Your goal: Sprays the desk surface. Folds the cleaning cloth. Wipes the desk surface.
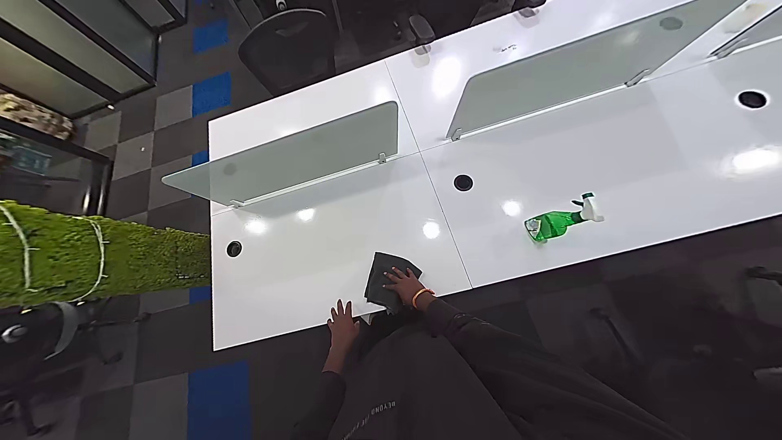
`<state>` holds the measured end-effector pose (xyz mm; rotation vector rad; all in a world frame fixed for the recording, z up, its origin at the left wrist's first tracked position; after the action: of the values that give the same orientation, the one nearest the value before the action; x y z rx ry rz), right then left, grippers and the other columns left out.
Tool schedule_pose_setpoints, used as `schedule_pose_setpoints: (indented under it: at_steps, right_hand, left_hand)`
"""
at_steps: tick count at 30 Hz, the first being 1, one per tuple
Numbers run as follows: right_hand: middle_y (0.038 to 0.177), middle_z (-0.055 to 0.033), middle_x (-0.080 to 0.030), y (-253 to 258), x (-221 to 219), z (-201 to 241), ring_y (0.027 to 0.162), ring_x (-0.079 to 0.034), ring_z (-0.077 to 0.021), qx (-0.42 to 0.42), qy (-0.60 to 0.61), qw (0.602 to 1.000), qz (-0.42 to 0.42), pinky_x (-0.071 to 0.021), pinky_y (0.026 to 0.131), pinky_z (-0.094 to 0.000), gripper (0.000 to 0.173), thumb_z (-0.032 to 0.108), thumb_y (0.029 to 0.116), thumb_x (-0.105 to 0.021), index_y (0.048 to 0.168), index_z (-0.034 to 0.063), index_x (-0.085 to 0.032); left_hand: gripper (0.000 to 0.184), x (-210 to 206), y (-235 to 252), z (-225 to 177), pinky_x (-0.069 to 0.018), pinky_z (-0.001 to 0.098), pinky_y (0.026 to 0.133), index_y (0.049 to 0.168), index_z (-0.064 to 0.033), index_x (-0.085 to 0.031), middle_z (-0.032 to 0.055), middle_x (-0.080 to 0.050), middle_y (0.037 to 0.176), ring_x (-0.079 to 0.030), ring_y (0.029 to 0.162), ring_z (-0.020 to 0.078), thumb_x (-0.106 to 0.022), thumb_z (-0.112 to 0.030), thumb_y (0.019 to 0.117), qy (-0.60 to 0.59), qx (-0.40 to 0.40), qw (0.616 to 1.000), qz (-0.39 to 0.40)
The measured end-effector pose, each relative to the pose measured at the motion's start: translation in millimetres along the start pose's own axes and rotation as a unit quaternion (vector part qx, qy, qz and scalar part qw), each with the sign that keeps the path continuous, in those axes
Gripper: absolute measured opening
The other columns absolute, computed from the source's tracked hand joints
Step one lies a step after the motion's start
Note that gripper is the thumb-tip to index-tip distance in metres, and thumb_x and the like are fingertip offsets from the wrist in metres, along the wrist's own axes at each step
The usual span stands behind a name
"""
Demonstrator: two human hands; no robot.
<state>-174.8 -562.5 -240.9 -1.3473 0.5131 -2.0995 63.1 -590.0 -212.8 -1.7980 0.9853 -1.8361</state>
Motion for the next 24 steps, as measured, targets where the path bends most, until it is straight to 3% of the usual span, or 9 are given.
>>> schedule_pose_setpoints:
  at_steps: [4,9,13,16,19,24]
  right_hand:
    - [0.173,0.0022,-0.022,-28.5,34.1,-81.7,0.159,-0.012,-0.0394,-0.101,0.05,0.992,-0.062,-0.0221,0.114,-0.0791,0.083,0.002,0.0829,-0.071,0.154,0.039,-0.048]
    - [0.172,-0.0063,-0.024,-88.9,69.1,-202.6,0.156,-0.017,-0.047,-0.265,0.111,0.946,-0.15,-0.0243,0.108,-0.085,0.074,0.017,0.0875,-0.072,0.155,0.036,-0.047]
    - [0.164,-0.0159,-0.037,-135.9,65.3,-257.8,0.148,-0.033,-0.0506,-0.328,0.127,0.918,-0.184,-0.0412,0.099,-0.0776,0.062,0.021,0.0876,-0.073,0.147,0.0251,-0.057]
    - [0.159,-0.0228,-0.04,-156.1,50.3,-257.0,0.144,-0.036,-0.0515,-0.347,0.136,0.91,-0.179,-0.0469,0.095,-0.0733,0.057,0.019,0.0885,-0.072,0.144,0.0168,-0.059]
    - [0.157,-0.0286,-0.04,-162.9,31.3,-222.1,0.142,-0.038,-0.0546,-0.346,0.136,0.916,-0.153,-0.047,0.097,-0.0726,0.058,0.016,0.0908,-0.071,0.146,0.0099,-0.056]
    - [0.153,-0.0285,-0.042,-134.6,12.8,-149.1,0.138,-0.041,-0.055,-0.284,0.109,0.949,-0.088,-0.0524,0.091,-0.069,0.063,0.001,0.0853,-0.069,0.146,0.0138,-0.057]
  left_hand:
    - [0.078,-6.0,-3.0,-30.8,-0.0317,0.0715,0.114,0.161,-0.0195,-0.036,0.0168,-0.013,0.173,-0.021,0.155,0.0475,-0.07,-0.036,0.0926,0.004,0.0,1.0,0.016]
    - [0.076,-8.1,-7.1,-62.4,-0.0319,0.0718,0.114,0.16,-0.0183,-0.038,0.0175,-0.016,0.172,-0.023,0.154,0.0471,-0.07,-0.036,0.0931,0.013,-0.02,0.999,0.036]
    - [0.075,-5.0,-6.2,-79.6,-0.0325,0.0709,0.115,0.159,-0.0181,-0.04,0.0165,-0.018,0.172,-0.024,0.154,0.0461,-0.07,-0.035,0.0927,0.004,-0.023,0.999,0.037]
    - [0.075,-6.6,-6.1,-85.9,-0.0331,0.0702,0.115,0.159,-0.0182,-0.04,0.0161,-0.017,0.172,-0.025,0.154,0.046,-0.07,-0.035,0.0932,-0.001,-0.02,0.999,0.043]
    - [0.075,-12.4,-8.8,-87.7,-0.0334,0.0701,0.115,0.159,-0.0181,-0.04,0.0162,-0.017,0.172,-0.025,0.154,0.0457,-0.07,-0.037,0.093,0.005,-0.016,0.999,0.051]
    - [0.075,-19.4,-11.2,-83.8,-0.0323,0.0713,0.115,0.16,-0.0184,-0.039,0.0153,-0.016,0.173,-0.025,0.154,0.0454,-0.069,-0.039,0.094,0.003,0.002,0.998,0.068]
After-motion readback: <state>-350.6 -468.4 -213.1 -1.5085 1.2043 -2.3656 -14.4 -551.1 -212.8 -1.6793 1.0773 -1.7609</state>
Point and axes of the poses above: each hand's wrist, its own y-axis towards the middle knuckle, its own x-axis out of the back of the hand, z = x × y, the point moved 9 cm from there along y, towards the middle knuckle
